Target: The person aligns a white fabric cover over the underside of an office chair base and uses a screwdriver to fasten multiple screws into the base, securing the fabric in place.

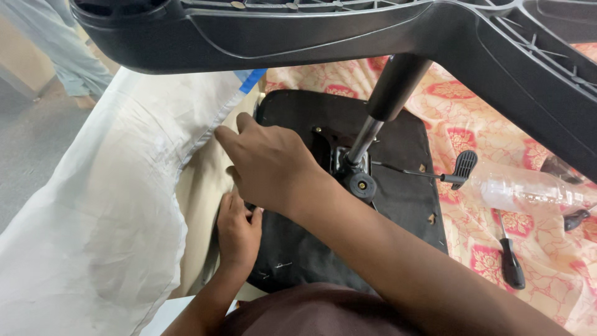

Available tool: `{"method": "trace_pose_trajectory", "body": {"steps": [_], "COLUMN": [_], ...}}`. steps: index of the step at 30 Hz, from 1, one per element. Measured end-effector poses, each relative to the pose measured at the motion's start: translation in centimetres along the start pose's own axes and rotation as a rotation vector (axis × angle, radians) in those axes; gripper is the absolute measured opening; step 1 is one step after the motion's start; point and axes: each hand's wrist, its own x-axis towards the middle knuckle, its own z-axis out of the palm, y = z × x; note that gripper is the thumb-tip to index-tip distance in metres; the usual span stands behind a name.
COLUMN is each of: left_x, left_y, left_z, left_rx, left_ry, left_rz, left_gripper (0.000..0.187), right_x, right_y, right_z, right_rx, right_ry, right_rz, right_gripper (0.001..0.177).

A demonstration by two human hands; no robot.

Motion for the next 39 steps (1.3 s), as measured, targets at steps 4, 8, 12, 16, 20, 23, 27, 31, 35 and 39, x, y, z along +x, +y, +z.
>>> {"method": "trace_pose_trajectory", "body": {"steps": [4, 8, 12, 16, 20, 23, 27, 31, 35, 39], "left_x": [-0.5, -1.6, -2.5, -2.7, -2.9, -3.1, -3.6, -3.8, -3.9, -3.9], "left_y": [-0.1, 0.1, -0.1, 0.1, 0.1, 0.0, -0.4, -1.3, -2.5, -2.9], "left_z": [0.0, -0.7, -1.1, -0.8, -0.9, -0.7, -0.7, -0.6, -0.4, -0.5], "left_rx": [0.009, -0.029, -0.065, -0.048, 0.046, 0.12, 0.095, 0.118, 0.124, 0.122], "left_ry": [-0.022, -0.021, -0.004, -0.006, 0.015, 0.041, -0.007, 0.025, 0.012, 0.0], "left_rz": [0.009, 0.12, 0.191, 0.168, 0.269, 0.317, 0.217, 0.237, 0.212, 0.194], "left_gripper": [0.041, 0.048, 0.052, 0.054, 0.054, 0.052, 0.051, 0.051, 0.05, 0.05], "right_x": [-0.2, 0.0, -0.9, -1.2, -1.4, -1.9, -1.7, -1.5, -1.8, -1.3], "right_y": [-0.4, 0.5, 1.2, 0.8, 0.6, 1.5, 2.0, 1.1, 0.4, 0.0], "right_z": [-0.6, -1.2, -1.4, -1.6, -1.8, -1.8, -1.1, -0.7, -0.9, -0.9], "right_rx": [-0.071, -0.008, 0.051, -0.01, -0.048, 0.001, 0.051, -0.089, -0.067, -0.111], "right_ry": [-0.023, -0.16, -0.1, -0.118, -0.298, -0.247, -0.007, -0.172, -0.059, -0.046], "right_rz": [0.033, 0.149, 0.022, 0.024, 0.192, 0.099, -0.146, 0.119, 0.038, 0.023], "right_gripper": [0.025, 0.043, 0.028, 0.026, 0.044, 0.046, 0.032, 0.044, 0.039, 0.028]}}
